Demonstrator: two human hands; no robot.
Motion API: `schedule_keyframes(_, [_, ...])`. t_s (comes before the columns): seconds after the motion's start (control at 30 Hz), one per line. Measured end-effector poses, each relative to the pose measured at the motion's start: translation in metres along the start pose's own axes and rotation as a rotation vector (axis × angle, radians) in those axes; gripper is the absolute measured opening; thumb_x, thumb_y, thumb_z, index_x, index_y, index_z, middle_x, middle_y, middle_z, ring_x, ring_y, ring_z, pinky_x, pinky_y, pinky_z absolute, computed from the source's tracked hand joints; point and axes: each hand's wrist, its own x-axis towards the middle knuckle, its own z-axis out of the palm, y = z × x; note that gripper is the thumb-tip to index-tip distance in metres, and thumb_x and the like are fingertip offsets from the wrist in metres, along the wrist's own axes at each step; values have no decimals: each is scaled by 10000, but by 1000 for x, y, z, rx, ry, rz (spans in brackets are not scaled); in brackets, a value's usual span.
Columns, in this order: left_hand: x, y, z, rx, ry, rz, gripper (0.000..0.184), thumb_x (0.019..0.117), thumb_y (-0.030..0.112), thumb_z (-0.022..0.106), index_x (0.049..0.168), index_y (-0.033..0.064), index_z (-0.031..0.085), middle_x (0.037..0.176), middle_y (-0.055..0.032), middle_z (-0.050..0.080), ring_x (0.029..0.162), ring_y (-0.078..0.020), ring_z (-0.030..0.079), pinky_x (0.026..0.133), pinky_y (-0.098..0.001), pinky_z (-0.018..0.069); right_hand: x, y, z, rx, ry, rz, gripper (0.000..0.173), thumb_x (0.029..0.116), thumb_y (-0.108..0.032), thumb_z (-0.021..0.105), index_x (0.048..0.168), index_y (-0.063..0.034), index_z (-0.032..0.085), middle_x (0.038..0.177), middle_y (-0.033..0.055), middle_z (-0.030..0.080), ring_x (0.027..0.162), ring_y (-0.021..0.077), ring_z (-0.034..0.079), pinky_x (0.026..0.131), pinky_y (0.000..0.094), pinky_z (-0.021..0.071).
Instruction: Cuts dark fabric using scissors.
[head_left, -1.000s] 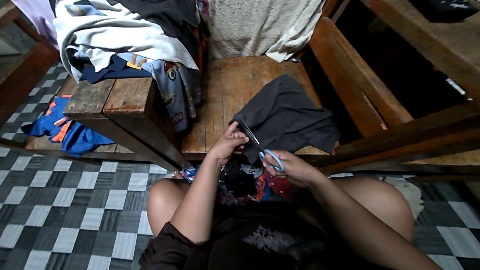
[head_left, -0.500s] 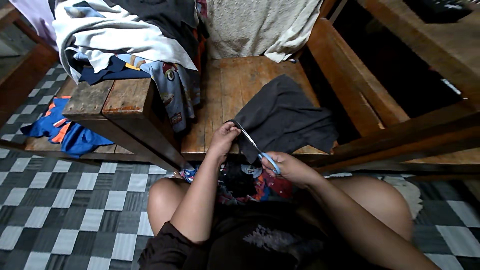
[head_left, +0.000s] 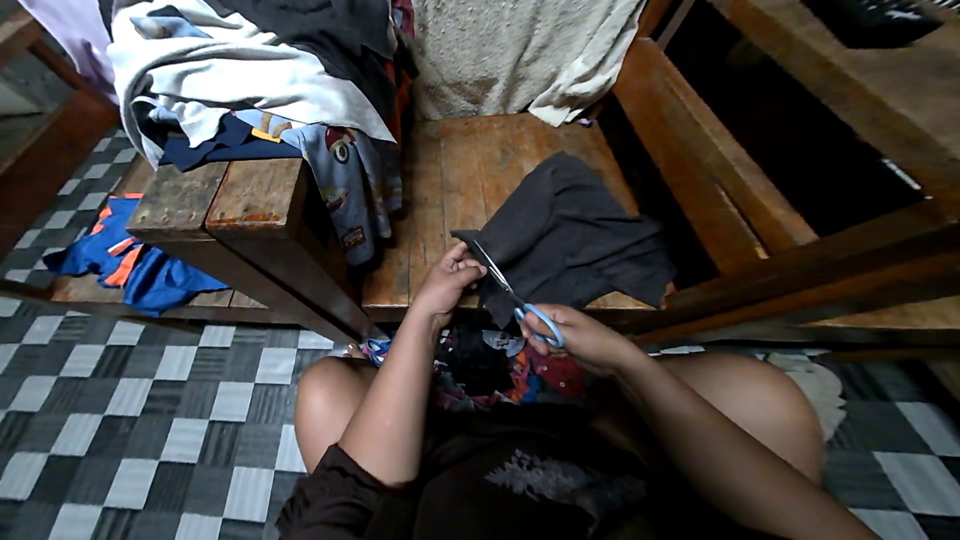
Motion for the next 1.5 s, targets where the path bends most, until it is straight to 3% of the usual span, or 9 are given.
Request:
schedule_keyframes(0.33, [-1, 0, -2, -16, -20, -14, 545, 964, -80, 524, 1483, 22, 394, 846, -4, 612, 704, -39, 550, 682, -198, 481, 0, 2, 4, 22, 46, -5, 232, 1062, -186, 442, 860, -143, 548, 590, -125, 486, 481, -42, 420, 476, 118, 350])
schedule_keyframes(0.63, [-4, 3, -2, 37, -109, -40, 544, 945, -81, 533, 1465, 5, 397, 785, 34, 578, 688, -21, 533, 678, -182, 470, -1, 1, 3, 78, 12, -16, 237, 1057, -249, 419, 889, -143, 547, 588, -123, 498, 467, -42, 419, 464, 115, 348])
schedule_keyframes(0.8, [-4, 3, -2, 43, -112, -43, 537, 944, -87, 531, 1458, -3, 398, 790, 32, 591, 693, -17, 539, 682, -182, 472, -1, -1, 5, 41, 55, -4, 241, 1069, -182, 421, 866, -146, 546, 586, -125, 486, 476, -42, 414, 475, 116, 345])
schedule_keyframes(0.93, [-3, 3, -1, 56, -33, -20, 379, 992, -32, 501, 1370, 0, 486, 882, 2, 601, 770, -53, 578, 751, -236, 515, 0, 0, 7, 3, 72, 9, 214, 1063, -164, 449, 875, -132, 547, 602, -120, 491, 494, -38, 433, 489, 121, 364])
schedule_keyframes(1.07, [-1, 2, 1, 17, 90, 25, 212, 1028, 35, 520, 1232, 7, 575, 882, -12, 602, 749, -69, 574, 728, -246, 516, 0, -3, 9, -89, 99, 34, 182, 1060, -155, 489, 897, -103, 551, 628, -102, 490, 526, -24, 458, 525, 136, 393])
schedule_keyframes(1.27, [-1, 3, 1, 18, 145, 29, 371, 993, -23, 563, 1362, -8, 529, 909, -36, 634, 769, -81, 603, 745, -257, 532, 0, -2, 8, -97, 84, 27, 191, 1052, -160, 499, 878, -109, 558, 625, -104, 502, 528, -23, 463, 529, 138, 394])
schedule_keyframes(1.5, [-4, 5, 2, 55, 77, 5, 468, 980, -48, 562, 1436, 19, 476, 865, -18, 623, 748, -66, 585, 738, -240, 517, 2, 0, 8, -29, 31, 7, 197, 1058, -225, 466, 914, -125, 555, 617, -117, 512, 495, -39, 437, 483, 125, 358])
